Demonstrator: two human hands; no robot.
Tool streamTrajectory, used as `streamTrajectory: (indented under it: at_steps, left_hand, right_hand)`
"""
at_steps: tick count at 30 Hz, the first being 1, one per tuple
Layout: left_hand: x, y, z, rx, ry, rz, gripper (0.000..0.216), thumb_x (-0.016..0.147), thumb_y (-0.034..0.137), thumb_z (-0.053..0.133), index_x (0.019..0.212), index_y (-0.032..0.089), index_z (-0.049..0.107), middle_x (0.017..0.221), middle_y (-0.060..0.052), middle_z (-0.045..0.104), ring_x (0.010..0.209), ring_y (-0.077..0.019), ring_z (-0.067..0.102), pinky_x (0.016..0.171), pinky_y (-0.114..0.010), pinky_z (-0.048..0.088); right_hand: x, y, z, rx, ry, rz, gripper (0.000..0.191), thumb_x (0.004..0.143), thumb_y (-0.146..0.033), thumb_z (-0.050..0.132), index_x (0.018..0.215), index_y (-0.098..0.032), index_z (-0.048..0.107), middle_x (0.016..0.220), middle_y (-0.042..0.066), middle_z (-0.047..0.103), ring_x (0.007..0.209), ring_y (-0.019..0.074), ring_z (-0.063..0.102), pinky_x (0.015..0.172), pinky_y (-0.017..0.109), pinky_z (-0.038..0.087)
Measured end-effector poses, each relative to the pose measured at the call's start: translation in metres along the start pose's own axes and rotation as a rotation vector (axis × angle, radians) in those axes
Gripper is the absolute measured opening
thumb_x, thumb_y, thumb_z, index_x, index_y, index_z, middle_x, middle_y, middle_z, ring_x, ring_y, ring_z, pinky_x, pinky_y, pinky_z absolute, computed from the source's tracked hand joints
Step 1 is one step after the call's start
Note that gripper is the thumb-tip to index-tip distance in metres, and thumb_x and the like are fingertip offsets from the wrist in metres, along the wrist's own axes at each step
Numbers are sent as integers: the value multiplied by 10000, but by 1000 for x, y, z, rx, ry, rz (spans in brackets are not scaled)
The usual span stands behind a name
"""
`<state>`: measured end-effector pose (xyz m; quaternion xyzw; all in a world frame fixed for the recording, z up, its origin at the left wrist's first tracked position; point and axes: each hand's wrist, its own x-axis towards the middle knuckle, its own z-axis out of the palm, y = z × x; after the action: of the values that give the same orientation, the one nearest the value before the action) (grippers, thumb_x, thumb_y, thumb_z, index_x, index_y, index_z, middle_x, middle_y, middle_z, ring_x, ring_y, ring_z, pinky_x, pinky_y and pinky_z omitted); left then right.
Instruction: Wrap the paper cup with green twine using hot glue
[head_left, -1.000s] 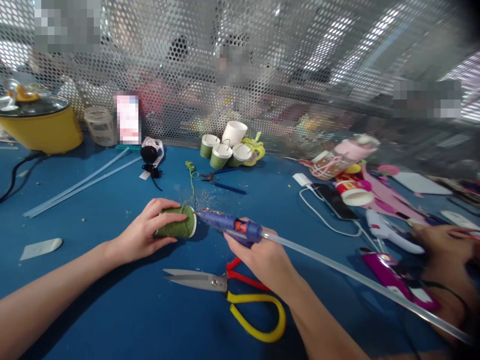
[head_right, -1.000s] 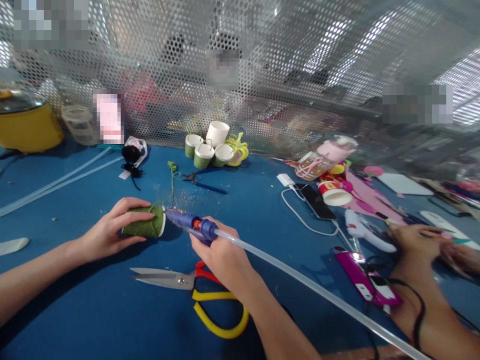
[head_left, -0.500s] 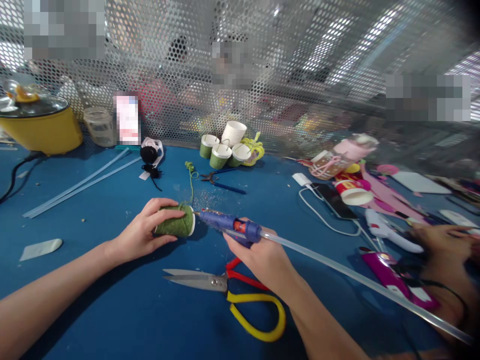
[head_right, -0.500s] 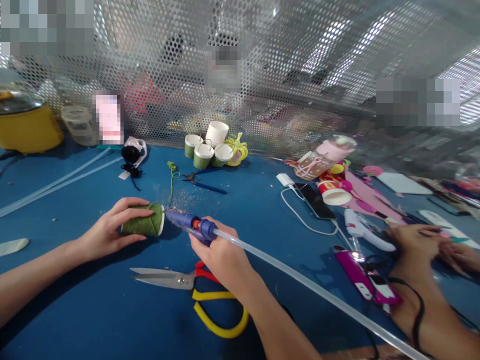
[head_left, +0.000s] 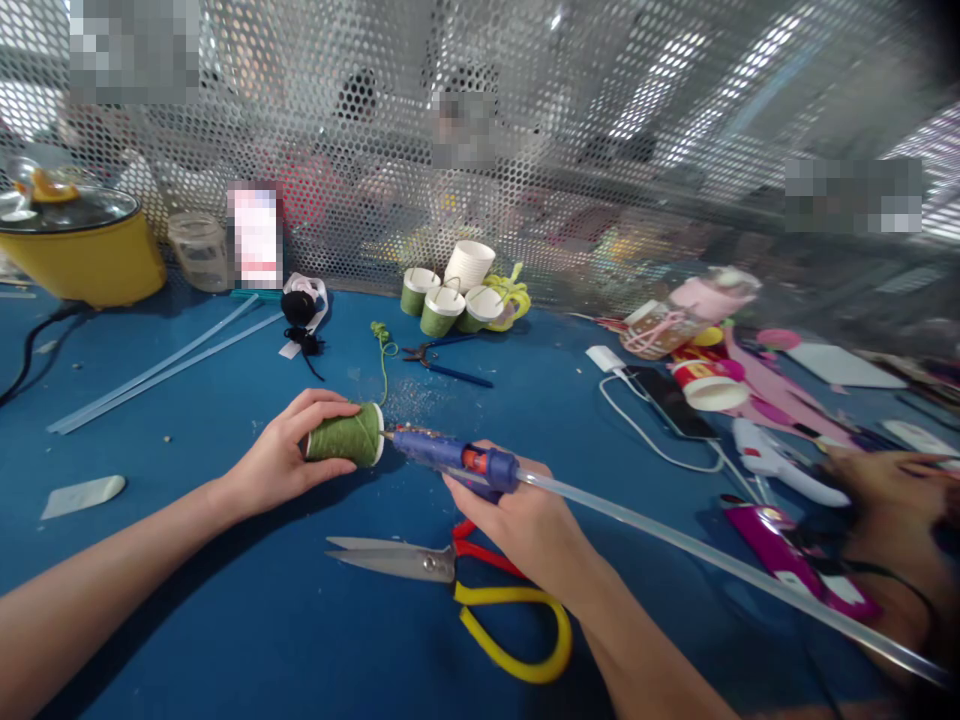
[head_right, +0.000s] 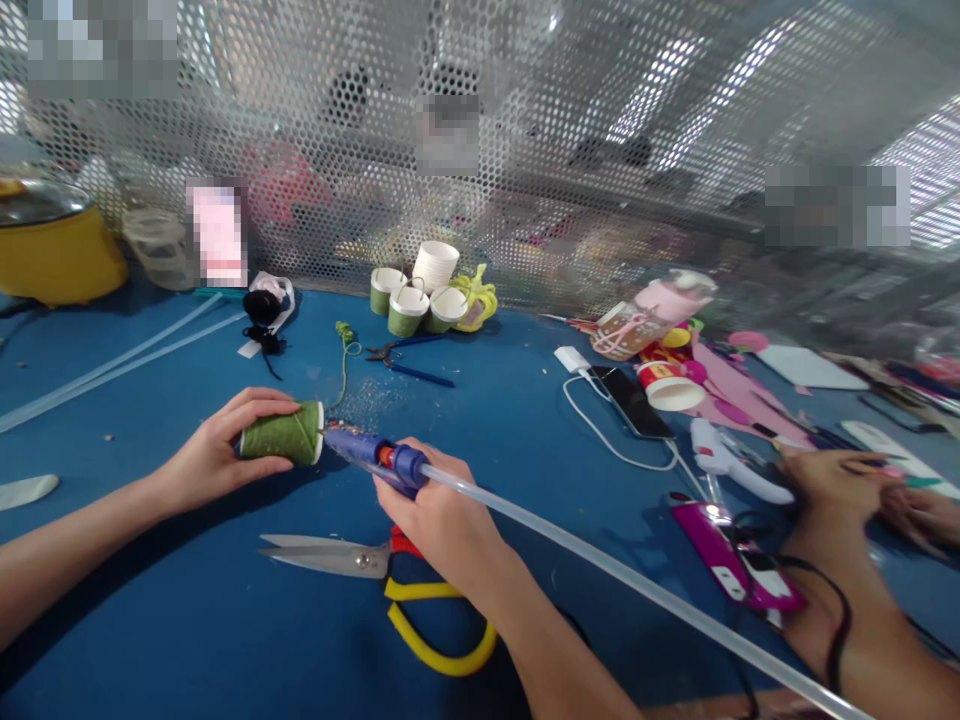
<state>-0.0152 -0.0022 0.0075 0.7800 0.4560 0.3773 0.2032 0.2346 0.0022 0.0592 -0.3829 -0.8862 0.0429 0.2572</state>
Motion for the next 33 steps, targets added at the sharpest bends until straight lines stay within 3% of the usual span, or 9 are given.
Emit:
streamTrajectory:
  at_steps: [7,18,23,33]
  left_hand:
    - [0,0,1,-73,51,-103,409,729,340,639,1092,207,504,1061,-70,533,971,-212,534,867,-385,439]
    - [0,-1,1,-123,37,-212,451,711,397,637,1090,184,519,1033,-66,566,914,-212,563,830,-393,456]
    - [0,0,0,-116,38,-230,458,706,408,635,1086,177,527,1025,-66,573,902,-214,569,812,-382,463]
    - [0,-1,0,-51,30,-58,419,735,333,638,1103,192,494,1049,-72,530,963,-204,529,858,-370,439]
  right_hand:
    - [-3,3,5,37,-38,40,48,737,-168,549,702,-156,580,595,24,600,496,127,554,491,212,460]
    - [-6,2,5,161,-90,178,103,739,-168,533,646,-190,495,599,-4,567,504,123,526,503,226,447]
    - [-5,2,6,125,-91,142,73,726,-147,539,675,-193,516,606,-8,581,526,125,541,516,222,448]
    - [-1,0,-1,53,-54,40,96,751,-144,520,719,-172,605,590,19,608,493,129,566,481,210,467]
